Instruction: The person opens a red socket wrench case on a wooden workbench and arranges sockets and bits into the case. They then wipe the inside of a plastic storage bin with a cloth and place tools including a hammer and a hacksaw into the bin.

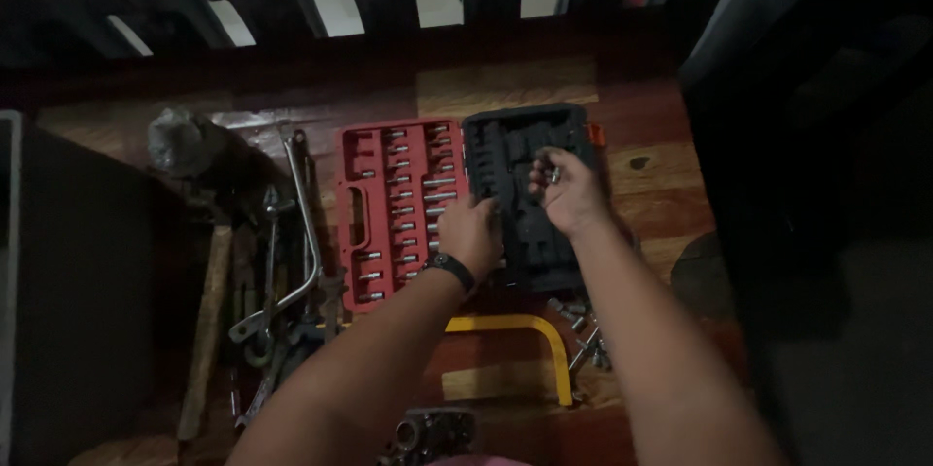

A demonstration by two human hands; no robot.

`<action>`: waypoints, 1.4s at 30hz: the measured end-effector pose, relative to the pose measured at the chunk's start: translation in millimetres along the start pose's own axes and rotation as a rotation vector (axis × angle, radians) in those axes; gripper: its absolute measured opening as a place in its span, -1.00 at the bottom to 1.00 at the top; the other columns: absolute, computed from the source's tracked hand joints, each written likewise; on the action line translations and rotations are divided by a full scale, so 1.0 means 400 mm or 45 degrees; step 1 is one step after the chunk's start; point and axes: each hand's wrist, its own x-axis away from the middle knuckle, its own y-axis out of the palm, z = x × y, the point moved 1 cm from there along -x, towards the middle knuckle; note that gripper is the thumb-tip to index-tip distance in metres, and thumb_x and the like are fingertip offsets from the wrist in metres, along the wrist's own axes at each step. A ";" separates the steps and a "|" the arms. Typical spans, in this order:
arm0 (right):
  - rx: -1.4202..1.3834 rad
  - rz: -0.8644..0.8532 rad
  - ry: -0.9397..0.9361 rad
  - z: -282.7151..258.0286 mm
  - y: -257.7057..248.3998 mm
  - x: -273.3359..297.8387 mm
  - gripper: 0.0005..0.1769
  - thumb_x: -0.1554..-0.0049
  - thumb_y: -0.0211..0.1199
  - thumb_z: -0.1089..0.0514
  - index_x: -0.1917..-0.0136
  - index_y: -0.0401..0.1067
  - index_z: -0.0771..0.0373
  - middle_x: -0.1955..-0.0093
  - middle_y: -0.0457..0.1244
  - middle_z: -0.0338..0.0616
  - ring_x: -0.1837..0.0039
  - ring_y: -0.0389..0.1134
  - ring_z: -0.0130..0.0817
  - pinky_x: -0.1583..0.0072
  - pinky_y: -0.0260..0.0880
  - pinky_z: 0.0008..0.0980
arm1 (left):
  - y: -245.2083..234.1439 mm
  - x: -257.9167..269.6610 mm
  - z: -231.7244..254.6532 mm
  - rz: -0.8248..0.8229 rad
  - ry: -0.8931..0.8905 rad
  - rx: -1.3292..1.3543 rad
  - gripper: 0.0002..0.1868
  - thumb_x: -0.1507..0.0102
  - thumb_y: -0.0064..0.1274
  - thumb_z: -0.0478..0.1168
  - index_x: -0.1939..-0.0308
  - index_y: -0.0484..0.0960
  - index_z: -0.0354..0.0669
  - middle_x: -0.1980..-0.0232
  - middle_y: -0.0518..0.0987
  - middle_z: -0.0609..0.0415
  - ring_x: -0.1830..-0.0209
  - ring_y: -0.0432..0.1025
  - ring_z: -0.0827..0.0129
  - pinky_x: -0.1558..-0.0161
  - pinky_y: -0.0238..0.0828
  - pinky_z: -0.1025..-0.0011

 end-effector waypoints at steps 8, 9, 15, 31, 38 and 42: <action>0.920 0.196 -0.190 0.013 0.066 0.002 -0.75 -0.24 0.29 0.14 -0.15 0.57 0.26 0.08 0.33 -0.12 0.08 0.33 -0.25 0.08 0.29 -0.25 | 0.057 -0.025 -0.011 0.081 0.006 -0.101 -0.55 -0.17 0.12 -0.24 -0.17 0.61 -0.04 -0.13 0.56 -0.01 -0.17 0.35 -0.06 -0.13 0.29 -0.03; 1.242 0.185 -0.327 0.014 0.085 -0.004 -0.73 -0.21 0.27 0.15 -0.15 0.58 0.26 0.03 0.39 -0.06 0.00 0.42 -0.21 -0.01 0.39 -0.24 | 0.063 -0.026 -0.011 0.093 0.004 -0.089 -0.50 -0.15 0.13 -0.24 -0.20 0.59 -0.03 -0.15 0.56 0.00 -0.19 0.34 -0.04 -0.14 0.27 -0.03; 2.185 0.175 -0.462 0.009 0.157 0.007 -0.64 -0.13 0.20 0.21 -0.19 0.59 0.09 -0.12 0.38 0.10 -0.15 0.42 0.07 -0.21 0.41 -0.11 | 0.082 -0.035 -0.007 0.051 -0.043 -0.073 -0.52 -0.17 0.09 -0.25 -0.21 0.60 0.01 -0.19 0.56 0.04 -0.19 0.34 -0.04 -0.14 0.23 -0.07; 2.365 -0.050 -0.835 0.004 0.124 0.013 -0.85 -0.15 0.26 0.11 0.11 0.51 0.24 0.02 0.33 0.10 -0.02 0.38 0.17 -0.02 0.40 0.08 | 0.079 0.060 -0.001 0.084 0.066 0.027 -0.56 -0.18 0.08 -0.27 -0.16 0.62 -0.12 -0.17 0.55 -0.06 -0.20 0.33 -0.07 -0.21 0.20 -0.07; 1.775 0.055 -0.620 0.034 0.104 0.103 -0.74 -0.14 0.33 0.03 0.06 0.53 0.27 0.13 0.38 0.00 0.05 0.45 -0.10 0.02 0.43 -0.16 | 0.067 0.061 0.024 0.091 0.048 0.169 -0.59 -0.18 0.06 -0.34 -0.14 0.62 -0.19 -0.12 0.56 -0.17 -0.12 0.37 -0.15 -0.12 0.33 0.00; 1.588 0.111 -0.068 -0.008 0.030 0.229 -0.71 -0.23 0.27 0.00 -0.08 0.52 0.25 0.11 0.35 0.07 0.11 0.39 -0.05 0.06 0.34 -0.09 | 0.076 0.093 0.043 0.100 0.157 0.209 -0.67 -0.16 0.07 -0.38 0.00 0.69 -0.18 0.00 0.60 -0.19 -0.04 0.44 -0.16 -0.08 0.41 0.05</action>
